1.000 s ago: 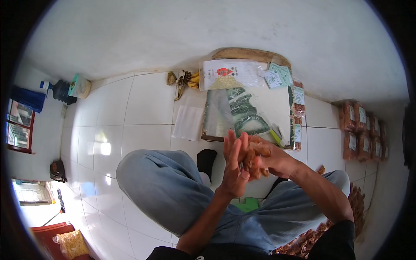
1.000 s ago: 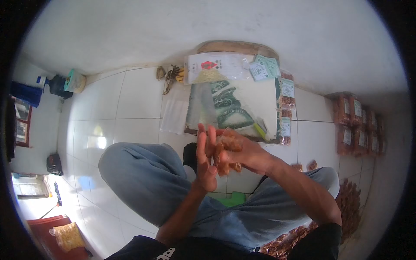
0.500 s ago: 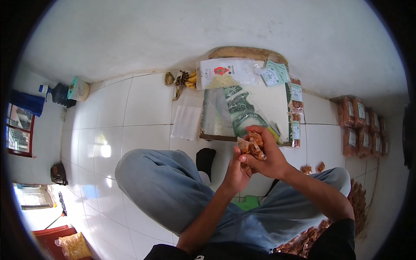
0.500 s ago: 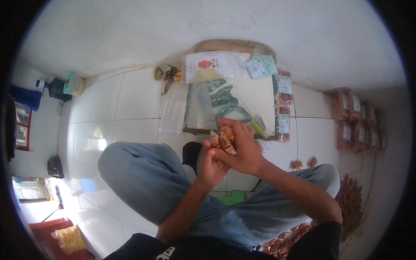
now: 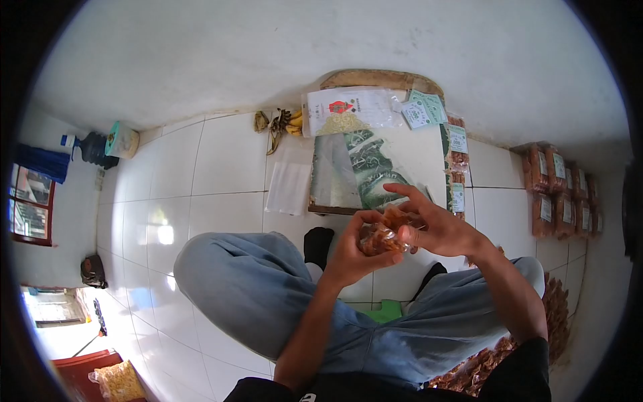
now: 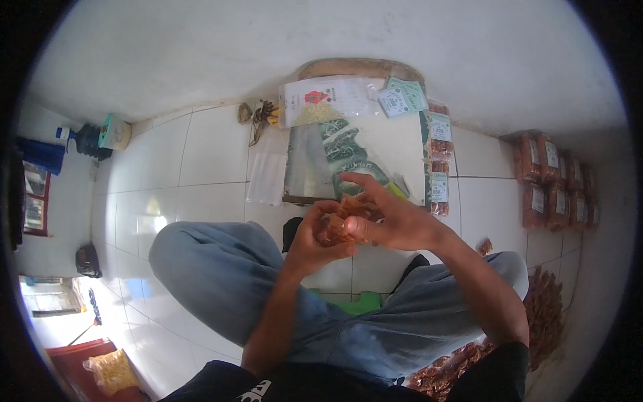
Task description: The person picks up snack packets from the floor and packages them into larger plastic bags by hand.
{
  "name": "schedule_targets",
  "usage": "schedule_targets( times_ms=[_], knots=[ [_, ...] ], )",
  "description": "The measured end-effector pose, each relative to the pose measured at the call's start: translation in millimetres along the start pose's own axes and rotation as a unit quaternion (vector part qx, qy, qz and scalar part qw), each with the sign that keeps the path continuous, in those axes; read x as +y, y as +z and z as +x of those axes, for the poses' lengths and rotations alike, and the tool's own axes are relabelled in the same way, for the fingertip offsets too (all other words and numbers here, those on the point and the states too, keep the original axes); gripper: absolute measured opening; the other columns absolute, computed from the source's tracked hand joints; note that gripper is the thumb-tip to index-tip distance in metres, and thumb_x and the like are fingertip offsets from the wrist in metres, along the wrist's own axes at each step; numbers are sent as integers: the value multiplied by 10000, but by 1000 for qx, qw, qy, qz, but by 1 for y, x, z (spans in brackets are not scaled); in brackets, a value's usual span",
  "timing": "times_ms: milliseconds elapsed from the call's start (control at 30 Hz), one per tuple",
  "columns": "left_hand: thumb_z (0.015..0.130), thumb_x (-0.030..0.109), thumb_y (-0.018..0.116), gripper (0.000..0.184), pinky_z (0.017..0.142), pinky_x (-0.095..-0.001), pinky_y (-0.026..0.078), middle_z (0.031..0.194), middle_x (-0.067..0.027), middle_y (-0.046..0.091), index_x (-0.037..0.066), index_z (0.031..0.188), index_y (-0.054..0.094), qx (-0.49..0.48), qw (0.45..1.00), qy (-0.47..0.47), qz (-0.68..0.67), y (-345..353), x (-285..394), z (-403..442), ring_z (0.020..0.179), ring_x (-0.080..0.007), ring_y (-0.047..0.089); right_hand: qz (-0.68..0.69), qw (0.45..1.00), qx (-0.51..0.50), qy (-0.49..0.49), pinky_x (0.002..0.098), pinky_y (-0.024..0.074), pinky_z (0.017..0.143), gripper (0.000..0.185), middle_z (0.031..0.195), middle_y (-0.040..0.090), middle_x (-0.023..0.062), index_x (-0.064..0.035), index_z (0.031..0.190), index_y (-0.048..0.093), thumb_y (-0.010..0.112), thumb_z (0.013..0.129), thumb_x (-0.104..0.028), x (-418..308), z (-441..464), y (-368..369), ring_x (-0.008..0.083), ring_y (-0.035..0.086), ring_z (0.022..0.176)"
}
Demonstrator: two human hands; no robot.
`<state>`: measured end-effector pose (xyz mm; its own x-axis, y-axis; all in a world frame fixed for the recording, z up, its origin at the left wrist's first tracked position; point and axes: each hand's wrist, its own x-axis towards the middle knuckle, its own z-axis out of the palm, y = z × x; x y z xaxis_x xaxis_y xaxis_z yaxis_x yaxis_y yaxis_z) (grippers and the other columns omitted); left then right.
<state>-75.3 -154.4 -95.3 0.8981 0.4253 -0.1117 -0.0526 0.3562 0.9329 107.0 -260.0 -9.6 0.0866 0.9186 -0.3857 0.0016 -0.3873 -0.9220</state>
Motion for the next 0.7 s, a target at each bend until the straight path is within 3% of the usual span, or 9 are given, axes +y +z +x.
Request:
schedule_targets(
  times_ms=[67, 133, 233, 467, 533, 567, 633, 667, 700],
  knots=[
    [710, 329, 885, 767, 800, -347, 556, 1132, -96, 566, 41, 1267, 442, 10, 995, 24, 98, 3, 8, 0, 986, -202, 625, -7, 1000, -14, 4, 394, 466, 973, 1038, 1238, 573, 176, -54, 1488, 273, 783, 742, -563, 7, 2, 2, 268, 564, 1158],
    [608, 245, 943, 805, 876, -338, 551, 1143, -111, 547, 30, 1222, 469, 14, 926, 96, 364, 10, 24, -1, 1016, -220, 621, -14, 999, -28, 8, 389, 463, 988, 1033, 1246, 578, 169, -56, 1481, 292, 832, 724, -505, 18, 3, 6, 264, 565, 1164],
    [570, 377, 946, 914, 872, -390, 535, 1149, -150, 488, 3, 1240, 451, 6, 917, 112, 384, 9, 16, 0, 1037, -311, 607, -50, 999, -11, -2, 367, 468, 992, 966, 1248, 585, 158, -55, 1454, 334, 883, 712, -341, 28, 5, 18, 240, 572, 1165],
    [451, 492, 944, 1141, 970, -389, 477, 1267, -128, 471, 37, 1340, 390, 38, 917, 215, 333, 0, 2, 3, 1150, -271, 553, -11, 997, 51, -52, 328, 503, 960, 730, 1213, 601, 116, -62, 1349, 423, 833, 748, -132, 23, 6, 24, 201, 605, 1114],
    [600, 512, 884, 1068, 1013, -383, 444, 1348, -119, 456, 55, 1397, 339, 145, 969, 199, -1, 11, -1, 4, 1199, -249, 516, 2, 994, 81, -70, 322, 512, 950, 699, 1197, 605, 106, -66, 1328, 438, 826, 747, -89, 25, 8, 26, 195, 610, 1105],
    [600, 512, 884, 1068, 1013, -383, 444, 1348, -119, 456, 55, 1397, 339, 145, 969, 199, -1, 15, -4, 3, 1199, -249, 516, 2, 987, 120, -111, 312, 522, 935, 678, 1203, 593, 102, -70, 1313, 447, 817, 745, -56, 28, 11, 28, 187, 607, 1102],
    [822, 474, 746, 851, 1012, -370, 449, 1387, -118, 444, 50, 1418, 312, 171, 951, 20, -256, 20, -11, 1, 1197, -226, 515, 1, 976, 159, -152, 302, 531, 919, 659, 1209, 581, 97, -75, 1298, 457, 807, 742, -24, 31, 14, 32, 179, 604, 1099],
    [962, 402, 598, 607, 974, -342, 472, 1316, -97, 506, 40, 1386, 358, 114, 931, -12, -347, 20, -16, -2, 1143, -181, 549, -76, 965, 181, -174, 309, 528, 918, 664, 1237, 556, 113, -78, 1295, 460, 803, 731, -8, 32, 15, 34, 201, 597, 1109],
    [962, 402, 598, 607, 974, -342, 472, 1316, -97, 506, 40, 1386, 358, 114, 931, -11, -347, 25, -16, -2, 1143, -181, 549, -152, 948, 202, -195, 315, 525, 917, 670, 1264, 532, 128, -82, 1293, 462, 798, 720, 7, 34, 15, 37, 223, 590, 1120]
  ],
)
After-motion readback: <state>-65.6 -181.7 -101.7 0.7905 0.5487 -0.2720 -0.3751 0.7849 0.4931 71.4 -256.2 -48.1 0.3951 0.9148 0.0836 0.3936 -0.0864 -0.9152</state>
